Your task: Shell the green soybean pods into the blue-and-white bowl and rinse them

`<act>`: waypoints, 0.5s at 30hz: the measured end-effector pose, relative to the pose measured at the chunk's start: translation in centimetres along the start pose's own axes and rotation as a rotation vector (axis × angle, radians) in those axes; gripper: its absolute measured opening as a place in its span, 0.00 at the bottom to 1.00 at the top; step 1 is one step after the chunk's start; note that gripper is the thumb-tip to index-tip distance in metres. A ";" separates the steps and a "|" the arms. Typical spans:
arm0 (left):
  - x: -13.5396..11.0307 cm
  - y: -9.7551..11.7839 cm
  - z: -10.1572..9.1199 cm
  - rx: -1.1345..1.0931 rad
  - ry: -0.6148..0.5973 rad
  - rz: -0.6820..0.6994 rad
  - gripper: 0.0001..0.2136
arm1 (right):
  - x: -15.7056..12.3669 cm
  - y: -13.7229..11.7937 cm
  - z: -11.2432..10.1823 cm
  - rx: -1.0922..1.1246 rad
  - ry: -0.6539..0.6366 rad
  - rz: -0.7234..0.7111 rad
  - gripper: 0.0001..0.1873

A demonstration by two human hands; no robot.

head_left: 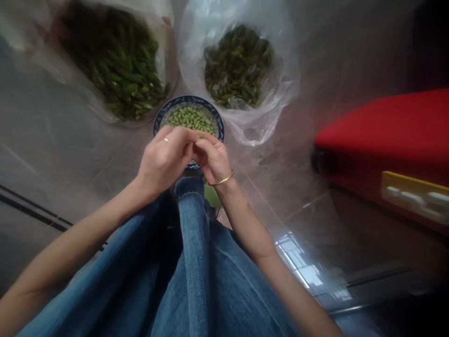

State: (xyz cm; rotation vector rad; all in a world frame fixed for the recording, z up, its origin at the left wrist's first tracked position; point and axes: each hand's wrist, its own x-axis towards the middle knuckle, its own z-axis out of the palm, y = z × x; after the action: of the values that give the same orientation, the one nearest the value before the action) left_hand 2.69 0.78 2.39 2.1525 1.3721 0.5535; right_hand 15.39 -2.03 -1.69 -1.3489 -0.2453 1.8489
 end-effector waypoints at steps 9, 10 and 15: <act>2.4 -6.8 -1.9 0.376 0.056 0.128 0.06 | 0.3 -0.4 -0.7 -0.259 -0.067 -0.165 0.14; 3.0 -8.3 -2.6 0.467 0.054 0.058 0.09 | 0.3 -0.8 -1.0 -0.322 -0.059 -0.197 0.13; 4.0 -15.2 -4.6 0.710 -0.004 -0.097 0.34 | 3.3 -4.7 -5.3 -0.639 0.202 -0.421 0.12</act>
State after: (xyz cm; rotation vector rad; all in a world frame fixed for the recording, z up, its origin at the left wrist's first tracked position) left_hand -9.02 10.66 -3.29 2.5859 1.8565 0.0047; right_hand 21.94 1.77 -3.43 -1.7269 -0.9947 1.3095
